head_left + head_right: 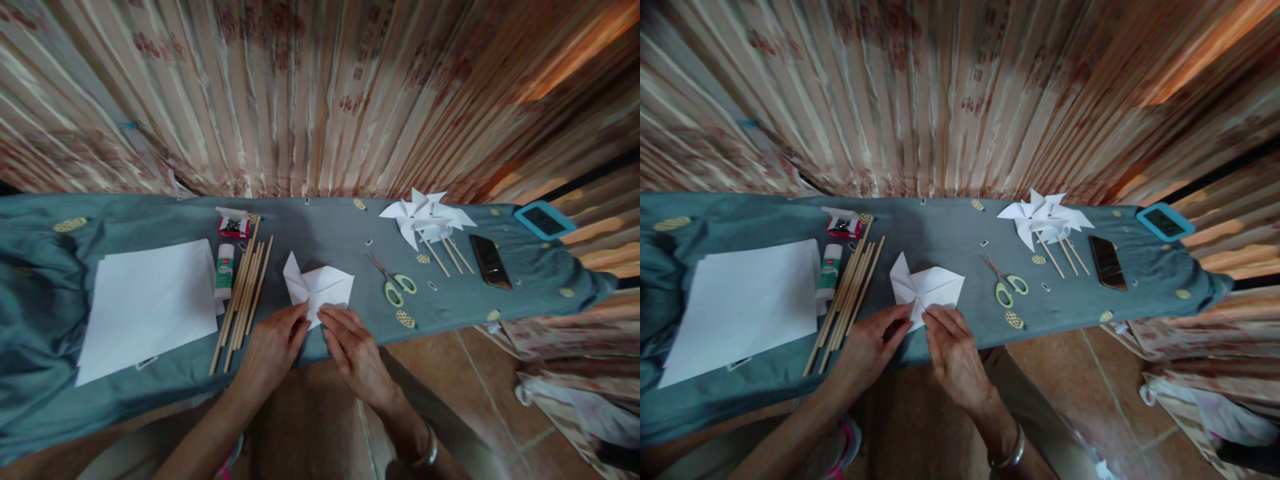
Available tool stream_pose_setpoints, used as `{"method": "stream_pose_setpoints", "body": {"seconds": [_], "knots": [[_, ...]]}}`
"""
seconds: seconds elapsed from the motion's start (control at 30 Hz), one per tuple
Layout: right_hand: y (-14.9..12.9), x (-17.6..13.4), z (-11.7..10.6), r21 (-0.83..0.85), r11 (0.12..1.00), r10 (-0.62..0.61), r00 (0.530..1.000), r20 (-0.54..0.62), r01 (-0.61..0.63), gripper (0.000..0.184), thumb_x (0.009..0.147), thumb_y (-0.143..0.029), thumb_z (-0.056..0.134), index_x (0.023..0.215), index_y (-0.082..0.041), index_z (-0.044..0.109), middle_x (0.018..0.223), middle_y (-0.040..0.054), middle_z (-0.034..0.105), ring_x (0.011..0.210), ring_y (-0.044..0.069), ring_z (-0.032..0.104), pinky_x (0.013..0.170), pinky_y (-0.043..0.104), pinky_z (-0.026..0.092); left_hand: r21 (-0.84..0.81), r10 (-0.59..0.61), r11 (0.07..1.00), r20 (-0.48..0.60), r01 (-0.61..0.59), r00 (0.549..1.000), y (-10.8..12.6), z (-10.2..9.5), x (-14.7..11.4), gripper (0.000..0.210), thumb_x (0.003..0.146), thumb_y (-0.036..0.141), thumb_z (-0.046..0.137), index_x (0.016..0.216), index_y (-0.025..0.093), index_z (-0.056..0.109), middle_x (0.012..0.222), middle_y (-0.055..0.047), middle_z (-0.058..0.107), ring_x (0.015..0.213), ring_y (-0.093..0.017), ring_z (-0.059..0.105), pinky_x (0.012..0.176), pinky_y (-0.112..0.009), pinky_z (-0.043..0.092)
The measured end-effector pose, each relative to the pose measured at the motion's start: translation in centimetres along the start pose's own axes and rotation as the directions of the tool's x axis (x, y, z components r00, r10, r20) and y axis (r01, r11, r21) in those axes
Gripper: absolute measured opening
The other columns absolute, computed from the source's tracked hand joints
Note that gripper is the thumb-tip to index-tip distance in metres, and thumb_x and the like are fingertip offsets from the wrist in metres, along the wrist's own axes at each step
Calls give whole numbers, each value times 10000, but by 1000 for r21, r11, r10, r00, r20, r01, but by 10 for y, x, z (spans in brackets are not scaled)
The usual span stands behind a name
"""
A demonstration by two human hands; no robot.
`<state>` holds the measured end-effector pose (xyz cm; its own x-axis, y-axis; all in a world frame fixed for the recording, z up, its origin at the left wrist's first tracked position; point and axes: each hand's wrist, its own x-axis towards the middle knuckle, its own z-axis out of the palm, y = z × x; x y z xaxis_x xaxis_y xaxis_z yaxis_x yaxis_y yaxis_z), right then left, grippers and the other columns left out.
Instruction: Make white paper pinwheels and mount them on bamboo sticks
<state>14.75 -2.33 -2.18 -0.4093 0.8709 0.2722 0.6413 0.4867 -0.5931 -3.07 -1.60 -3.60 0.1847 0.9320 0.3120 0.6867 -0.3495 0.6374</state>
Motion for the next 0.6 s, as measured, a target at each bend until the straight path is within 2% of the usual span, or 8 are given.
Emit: {"method": "stream_pose_setpoints", "body": {"seconds": [0.17,0.3,0.6], "knots": [[0,-1,-1,-39,999,-21,1000,20,22,424,931,-134,423,1339,-210,510,1229,105,630,1160,230,560,1012,460,473,-15,92,996,4,-92,996,4,-7,-4,162,900,238,530,996,162,636,916,-78,712,846,-186,684,759,-311,573],[1,-2,-1,-61,997,-37,999,26,38,447,929,-123,421,1364,-206,481,1239,105,624,1165,231,557,1019,460,468,-12,140,990,18,-140,990,3,-7,-7,170,906,197,513,1019,167,635,931,-68,707,879,-183,675,790,-314,568],[5,-4,1,-117,992,-38,999,22,41,439,916,-113,450,1348,-173,500,1262,114,608,1183,240,535,1023,452,465,12,122,992,66,-123,990,1,-4,-1,190,911,157,480,992,156,651,915,-68,694,848,-181,654,773,-310,558]]}}
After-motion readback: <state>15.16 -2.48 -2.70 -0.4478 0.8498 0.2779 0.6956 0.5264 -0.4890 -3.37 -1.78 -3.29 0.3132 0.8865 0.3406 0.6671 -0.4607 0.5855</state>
